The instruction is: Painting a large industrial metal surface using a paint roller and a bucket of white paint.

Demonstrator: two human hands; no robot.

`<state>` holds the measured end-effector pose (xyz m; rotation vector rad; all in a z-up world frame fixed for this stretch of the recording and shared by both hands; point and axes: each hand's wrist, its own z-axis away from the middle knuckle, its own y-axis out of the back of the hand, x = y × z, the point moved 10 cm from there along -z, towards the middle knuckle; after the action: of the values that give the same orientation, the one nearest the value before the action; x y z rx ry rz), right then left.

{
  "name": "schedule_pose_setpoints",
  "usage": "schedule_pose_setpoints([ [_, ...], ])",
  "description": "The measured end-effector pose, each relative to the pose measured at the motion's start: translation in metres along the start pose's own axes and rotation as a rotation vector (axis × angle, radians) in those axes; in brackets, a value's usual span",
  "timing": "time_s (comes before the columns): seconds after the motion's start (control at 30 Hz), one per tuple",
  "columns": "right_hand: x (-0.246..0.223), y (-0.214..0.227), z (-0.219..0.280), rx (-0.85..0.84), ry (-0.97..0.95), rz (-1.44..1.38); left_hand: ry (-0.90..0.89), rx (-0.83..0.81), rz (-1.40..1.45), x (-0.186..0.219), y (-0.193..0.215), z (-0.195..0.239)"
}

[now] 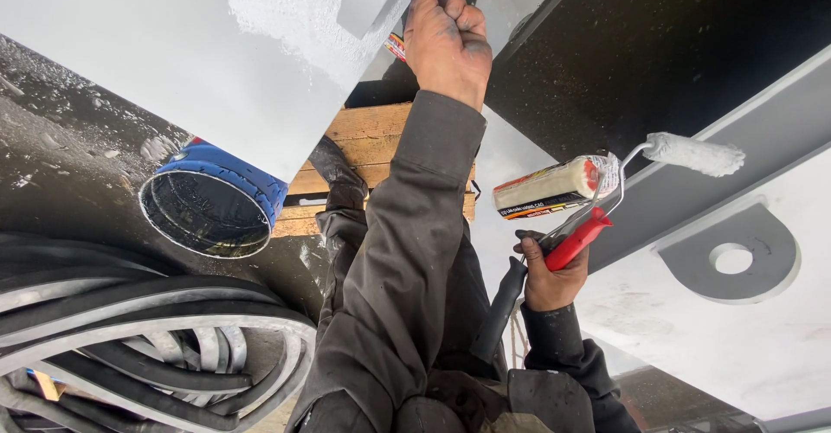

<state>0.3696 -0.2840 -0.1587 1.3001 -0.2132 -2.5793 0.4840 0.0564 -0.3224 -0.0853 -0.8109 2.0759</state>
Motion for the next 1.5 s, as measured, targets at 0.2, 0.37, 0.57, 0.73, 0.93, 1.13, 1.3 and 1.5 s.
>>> schedule_pose_setpoints([
  [0.2,0.002,0.004,-0.001,0.026,-0.029,0.033,0.019,0.018,0.008,0.004,-0.004,0.003],
  [0.37,-0.006,0.0,-0.006,0.022,-0.005,0.045,0.108,0.147,-0.268,0.004,0.011,0.072],
  [0.57,-0.026,-0.006,-0.017,0.023,0.065,0.018,-0.142,-0.049,-1.085,0.028,0.057,0.137],
  [0.73,-0.032,-0.011,-0.021,0.017,0.084,-0.02,-0.384,-0.337,-1.341,0.07,-0.015,0.146],
  [0.93,-0.033,-0.039,-0.029,0.028,0.148,-0.091,0.32,-0.798,-1.582,0.003,0.049,0.23],
  [1.13,-0.067,-0.052,-0.032,0.008,0.121,0.133,0.735,-0.574,-1.356,0.003,0.108,0.235],
  [1.3,-0.083,-0.074,-0.059,0.094,0.213,0.214,0.783,-0.266,-1.141,0.043,0.193,0.216],
  [1.5,-0.107,-0.207,-0.127,-0.03,0.362,-0.284,0.805,0.124,-1.191,0.114,0.26,0.252],
])
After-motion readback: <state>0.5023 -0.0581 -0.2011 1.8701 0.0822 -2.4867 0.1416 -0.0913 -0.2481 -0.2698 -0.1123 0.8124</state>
